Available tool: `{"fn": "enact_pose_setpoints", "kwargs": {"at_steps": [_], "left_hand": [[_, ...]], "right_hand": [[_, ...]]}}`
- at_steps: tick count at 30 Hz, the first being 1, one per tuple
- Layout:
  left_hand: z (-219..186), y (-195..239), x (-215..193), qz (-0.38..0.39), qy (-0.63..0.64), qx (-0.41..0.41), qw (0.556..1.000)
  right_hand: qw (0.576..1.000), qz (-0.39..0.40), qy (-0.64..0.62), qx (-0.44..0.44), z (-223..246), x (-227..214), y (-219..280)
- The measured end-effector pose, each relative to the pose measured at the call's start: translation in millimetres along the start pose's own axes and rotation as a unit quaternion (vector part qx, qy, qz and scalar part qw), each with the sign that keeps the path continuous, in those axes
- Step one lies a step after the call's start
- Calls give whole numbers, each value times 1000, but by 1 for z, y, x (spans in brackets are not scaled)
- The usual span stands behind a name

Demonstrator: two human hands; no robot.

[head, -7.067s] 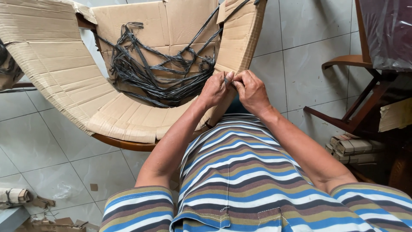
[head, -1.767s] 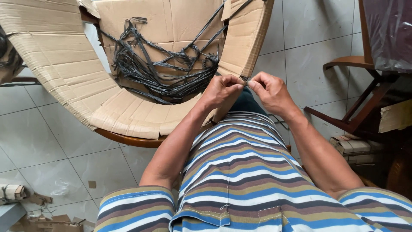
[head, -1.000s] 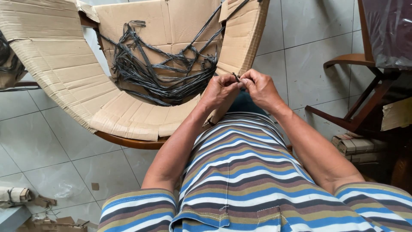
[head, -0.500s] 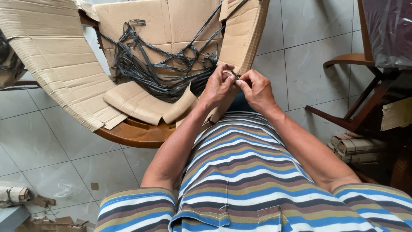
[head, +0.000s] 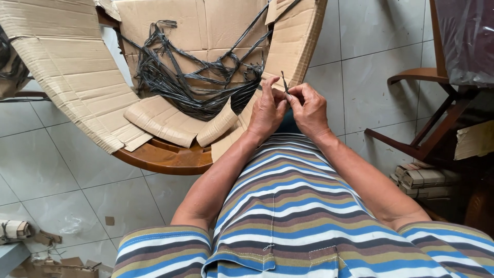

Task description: Tying black plastic straps around a cardboard-wrapped chair frame to secure the packaging.

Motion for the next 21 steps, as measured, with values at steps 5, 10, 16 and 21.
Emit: {"fn": "enact_pose_setpoints", "kwargs": {"at_steps": [5, 10, 16, 21], "left_hand": [[9, 3, 8, -24, -32, 61, 997], [8, 4, 15, -35, -111, 178, 977], [11, 6, 14, -35, -122, 240, 962], [-3, 6, 1, -86, -136, 280, 946]], "right_hand": [[992, 5, 62, -114, -9, 5, 9], [952, 47, 187, -238, -11, 10, 12], [980, 192, 55, -1, -13, 6, -8], [966, 207, -1, 156, -27, 7, -8]]}}
Point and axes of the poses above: each hand's wrist, its own y-axis away from the middle knuckle, its own x-axis out of the palm, z = x × y, the point moved 6 cm from there along -y, towards the middle knuckle, and after that the axes turned 12 degrees about -z, right-handed, at the moved point
